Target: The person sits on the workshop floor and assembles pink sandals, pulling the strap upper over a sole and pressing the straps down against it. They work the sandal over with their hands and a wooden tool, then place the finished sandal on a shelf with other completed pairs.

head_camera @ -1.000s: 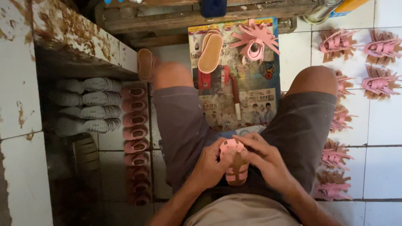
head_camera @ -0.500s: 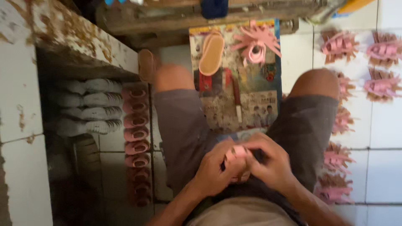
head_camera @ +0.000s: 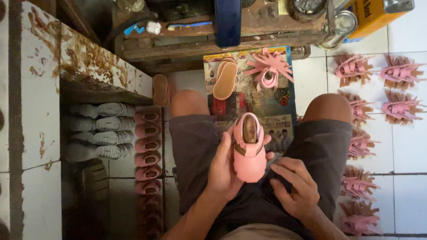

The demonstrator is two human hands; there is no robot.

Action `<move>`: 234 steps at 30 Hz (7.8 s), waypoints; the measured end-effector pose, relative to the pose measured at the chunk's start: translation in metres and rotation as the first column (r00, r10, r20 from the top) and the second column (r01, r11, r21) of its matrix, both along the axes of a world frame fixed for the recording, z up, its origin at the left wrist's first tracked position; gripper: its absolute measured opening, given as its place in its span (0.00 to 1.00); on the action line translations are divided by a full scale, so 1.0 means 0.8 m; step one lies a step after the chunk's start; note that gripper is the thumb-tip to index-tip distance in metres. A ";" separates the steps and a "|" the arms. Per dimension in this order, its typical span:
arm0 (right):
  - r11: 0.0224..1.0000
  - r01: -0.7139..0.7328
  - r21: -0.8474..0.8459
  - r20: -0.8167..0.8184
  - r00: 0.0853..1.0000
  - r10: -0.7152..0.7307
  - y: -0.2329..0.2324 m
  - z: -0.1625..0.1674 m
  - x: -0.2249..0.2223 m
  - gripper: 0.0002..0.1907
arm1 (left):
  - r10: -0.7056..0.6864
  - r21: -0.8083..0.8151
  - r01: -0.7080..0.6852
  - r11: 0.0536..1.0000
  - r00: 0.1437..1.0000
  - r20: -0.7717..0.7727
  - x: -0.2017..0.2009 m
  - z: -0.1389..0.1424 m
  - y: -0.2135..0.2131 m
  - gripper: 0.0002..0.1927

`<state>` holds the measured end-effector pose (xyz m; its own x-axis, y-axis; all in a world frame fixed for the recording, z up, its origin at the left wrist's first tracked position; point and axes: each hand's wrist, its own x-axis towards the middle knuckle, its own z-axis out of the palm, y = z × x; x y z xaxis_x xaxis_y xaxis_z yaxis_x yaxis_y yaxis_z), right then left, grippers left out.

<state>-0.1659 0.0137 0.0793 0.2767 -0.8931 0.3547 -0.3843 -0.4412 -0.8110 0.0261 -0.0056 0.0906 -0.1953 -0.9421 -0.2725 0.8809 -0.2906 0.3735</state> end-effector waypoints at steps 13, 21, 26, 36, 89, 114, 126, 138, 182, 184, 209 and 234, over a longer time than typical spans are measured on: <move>0.431 -0.336 0.838 0.426 0.895 -0.130 0.036 -0.100 -0.015 0.24 | 0.000 0.129 0.002 0.992 1.000 -0.009 -0.016 -0.024 0.014 0.31; 0.433 -0.481 0.762 0.575 0.810 -0.113 0.034 -0.083 -0.008 0.22 | -0.005 0.036 0.004 0.999 1.000 0.026 0.001 -0.008 -0.006 0.33; 0.584 -0.493 0.645 0.662 0.743 -0.105 0.020 -0.059 0.002 0.22 | 0.033 -0.157 -0.035 0.987 0.999 -0.012 0.008 0.002 -0.024 0.31; 0.920 -0.064 0.387 0.269 0.962 -0.046 -0.019 0.020 0.015 0.24 | 0.145 -0.277 -0.113 0.954 0.984 0.099 0.004 0.018 0.005 0.37; 0.956 -0.025 0.293 -0.676 0.702 0.225 -0.152 -0.122 0.071 0.19 | 0.257 -0.437 0.041 0.899 0.758 0.599 0.053 0.053 0.009 0.37; 0.861 -0.203 0.466 0.459 0.887 -0.040 -0.053 -0.005 0.046 0.22 | 0.268 -0.198 -0.184 0.963 0.740 0.617 0.075 0.026 -0.007 0.29; 0.965 -0.233 -0.116 0.046 0.970 0.240 -0.046 0.039 0.044 0.18 | 0.462 -0.439 -0.152 0.885 0.400 0.792 0.057 0.072 -0.014 0.28; 0.955 -0.180 -0.237 0.047 0.979 0.196 -0.037 0.025 0.024 0.17 | 0.465 -0.467 -0.070 0.881 0.310 0.829 0.045 0.086 -0.017 0.32; 0.938 -0.214 -0.274 0.158 0.952 0.263 -0.046 0.062 -0.017 0.19 | -0.071 -0.212 0.423 0.881 0.561 0.825 0.050 0.096 0.002 0.47; 0.936 -0.241 -0.257 0.100 0.957 0.273 -0.053 0.051 -0.018 0.18 | -0.021 -0.293 0.400 0.868 0.621 0.784 0.050 0.100 0.000 0.46; 0.987 -0.038 -0.158 0.133 0.989 0.060 -0.041 0.046 -0.020 0.17 | 0.371 -0.457 0.510 0.729 0.267 0.890 0.062 0.118 -0.010 0.40; 0.832 -0.259 0.491 0.715 0.665 -0.215 -0.020 -0.054 0.002 0.22 | 0.626 -0.564 0.628 0.536 0.153 0.765 0.053 0.112 -0.019 0.36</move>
